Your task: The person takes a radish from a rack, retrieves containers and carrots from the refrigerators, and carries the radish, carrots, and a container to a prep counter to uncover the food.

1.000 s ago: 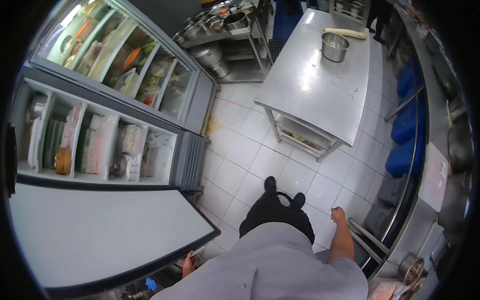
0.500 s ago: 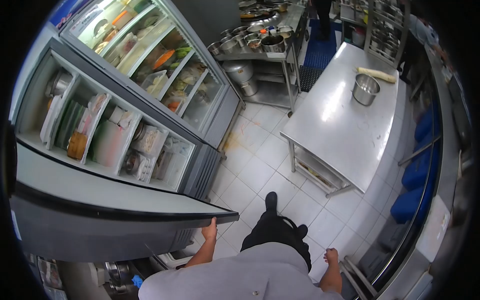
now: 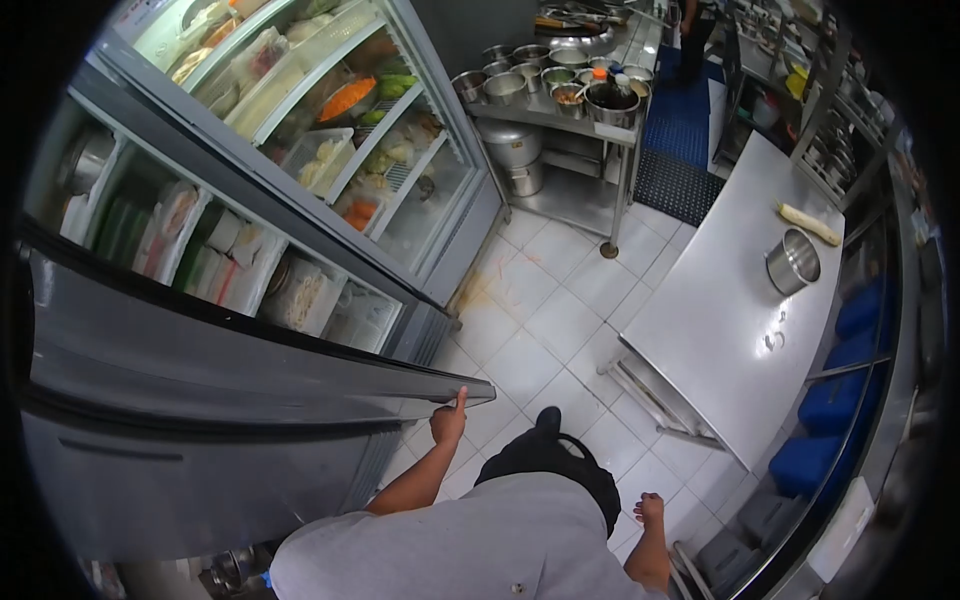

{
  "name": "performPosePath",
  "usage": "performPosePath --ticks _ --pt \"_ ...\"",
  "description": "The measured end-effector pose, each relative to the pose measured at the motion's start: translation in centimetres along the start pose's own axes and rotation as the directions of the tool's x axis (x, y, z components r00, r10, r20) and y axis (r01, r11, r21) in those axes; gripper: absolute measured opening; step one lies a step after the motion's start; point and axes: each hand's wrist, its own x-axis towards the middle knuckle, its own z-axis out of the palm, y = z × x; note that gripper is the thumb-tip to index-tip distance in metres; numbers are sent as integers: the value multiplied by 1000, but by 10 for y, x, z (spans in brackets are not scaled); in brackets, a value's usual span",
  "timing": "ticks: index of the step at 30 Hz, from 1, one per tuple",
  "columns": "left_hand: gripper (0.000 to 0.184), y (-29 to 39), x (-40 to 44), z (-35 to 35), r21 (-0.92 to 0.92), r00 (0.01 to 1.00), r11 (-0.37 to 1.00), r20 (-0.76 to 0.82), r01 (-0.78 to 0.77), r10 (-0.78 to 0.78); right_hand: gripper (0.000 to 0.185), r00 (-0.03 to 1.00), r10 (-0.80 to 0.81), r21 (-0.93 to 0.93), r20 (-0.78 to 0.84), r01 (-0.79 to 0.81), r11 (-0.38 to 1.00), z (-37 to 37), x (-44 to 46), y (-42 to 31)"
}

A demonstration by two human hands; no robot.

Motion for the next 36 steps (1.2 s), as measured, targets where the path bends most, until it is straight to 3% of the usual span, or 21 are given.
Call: performPosePath --ticks 4,6,7,9,10,12,14,16,17,18,20,22,25,31,33,36 --pt "84 30 49 -12 -50 993 995 72 -91 94 29 999 3 -61 38 0 998 48 -7 -61" --pt "69 53 57 -38 -209 949 938 94 -278 302 29 999 5 -93 34 -2 996 56 -8 -73" --pt "69 68 61 -53 -207 947 935 87 -286 309 29 1000 6 -129 25 -3 992 60 -4 -82" --pt "48 90 58 -81 -136 827 820 -183 -556 531 30 999 24 -196 41 -15 981 61 22 -93" --pt "48 103 51 -103 -137 832 825 -180 -549 524 30 998 49 -264 50 -34 964 60 28 -92" --pt "33 123 44 -146 -254 756 717 -320 -649 570 29 999 29 -323 28 -18 946 60 26 -118" --pt "29 121 64 -168 -173 634 640 -468 -749 615 28 997 -24 -353 80 50 934 66 37 -146" --pt "27 123 69 -203 47 538 656 -529 -754 656 27 985 -159 -370 60 170 913 74 71 -160" --pt "24 127 68 -218 124 448 614 -575 -779 685 31 957 -267 -525 117 288 801 74 73 -173" --pt "19 118 87 -224 205 351 571 -613 -795 708 34 918 -375 -514 128 384 767 74 75 -176" --pt "17 112 98 -246 419 127 456 -611 -785 781 35 940 -340 -317 -24 316 894 84 35 -197" --pt "23 94 119 -266 546 125 444 -523 -710 843 35 947 -311 -259 -82 281 924 84 16 -202" --pt "28 70 157 -279 699 27 312 -387 -643 922 34 962 -271 -564 -5 221 795 74 16 -187" --pt "35 60 204 -290 712 13 251 -322 -656 947 35 977 -116 -425 -181 29 905 45 -13 -143" --pt "34 55 223 -293 770 85 253 -251 -586 964 35 974 -88 -379 -210 2 925 38 -21 -127" --pt "32 55 220 -288 767 105 238 -219 -596 970 35 973 -29 -340 -228 -52 939 30 -27 -107"
